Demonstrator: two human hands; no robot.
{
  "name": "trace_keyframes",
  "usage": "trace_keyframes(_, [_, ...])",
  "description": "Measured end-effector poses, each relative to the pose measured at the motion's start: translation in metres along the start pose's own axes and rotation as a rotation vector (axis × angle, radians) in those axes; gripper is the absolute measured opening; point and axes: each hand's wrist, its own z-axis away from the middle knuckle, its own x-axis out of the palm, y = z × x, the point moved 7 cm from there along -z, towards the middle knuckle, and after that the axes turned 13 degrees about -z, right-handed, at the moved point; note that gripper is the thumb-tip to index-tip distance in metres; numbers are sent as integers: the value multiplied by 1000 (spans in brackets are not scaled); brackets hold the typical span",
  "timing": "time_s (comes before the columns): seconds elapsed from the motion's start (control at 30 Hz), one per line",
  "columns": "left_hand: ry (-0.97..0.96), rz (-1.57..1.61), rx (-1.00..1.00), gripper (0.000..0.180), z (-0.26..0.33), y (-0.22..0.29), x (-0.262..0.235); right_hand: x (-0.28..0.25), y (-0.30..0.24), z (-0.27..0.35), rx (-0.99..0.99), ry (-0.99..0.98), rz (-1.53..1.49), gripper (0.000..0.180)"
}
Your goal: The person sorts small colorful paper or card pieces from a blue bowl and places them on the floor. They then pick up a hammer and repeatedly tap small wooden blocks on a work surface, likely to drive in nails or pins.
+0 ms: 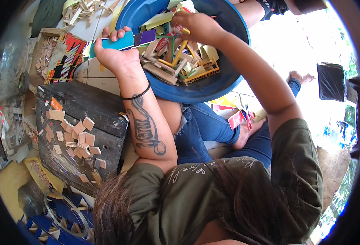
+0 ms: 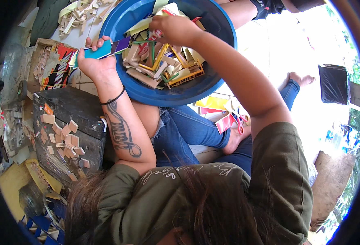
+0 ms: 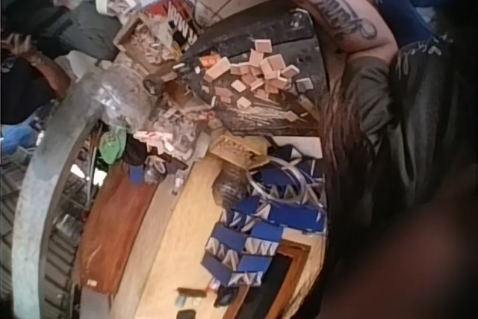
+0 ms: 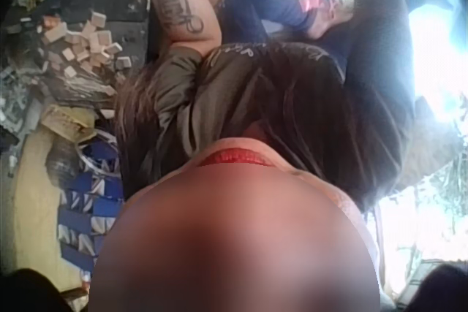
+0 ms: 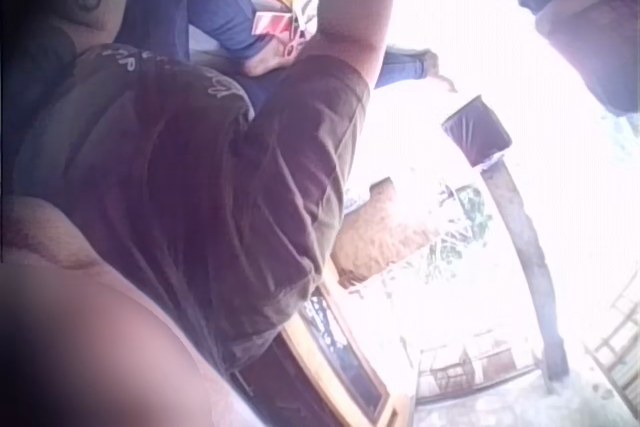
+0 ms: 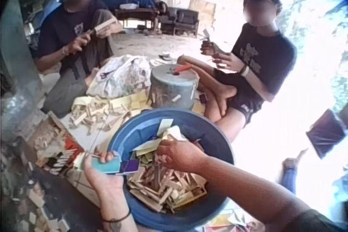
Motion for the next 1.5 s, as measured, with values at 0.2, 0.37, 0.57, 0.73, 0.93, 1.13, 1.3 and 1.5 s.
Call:
trace_keyframes(0.2, [-55,-1,55,38,2,6,6,-69,3,10,128,242,-137,34])
trace_keyframes(0.37, [-67,-3,58,36,0,3,10,-95,13,89,76,473,-175,43])
trace_keyframes(0.57, [-303,-223,52,34,9,10,35,-103,27,245,348,701,-85,31])
trace_keyframes(0.73, [-698,-204,-185,42,71,-10,90,-93,17,358,604,819,-261,27])
trace_keyframes(0.93, [-1067,-445,-506,36,244,-113,118,-20,-18,394,654,878,-1171,33])
trace_keyframes(1.13, [-1029,-869,-803,37,362,-167,17,64,-80,363,575,662,-1470,34])
trace_keyframes(1.3, [-988,-1154,-506,43,331,-166,1,90,-64,368,516,526,-1764,25])
trace_keyframes(1.5, [-1283,-1799,891,43,293,-138,68,50,110,428,1023,960,-931,33])
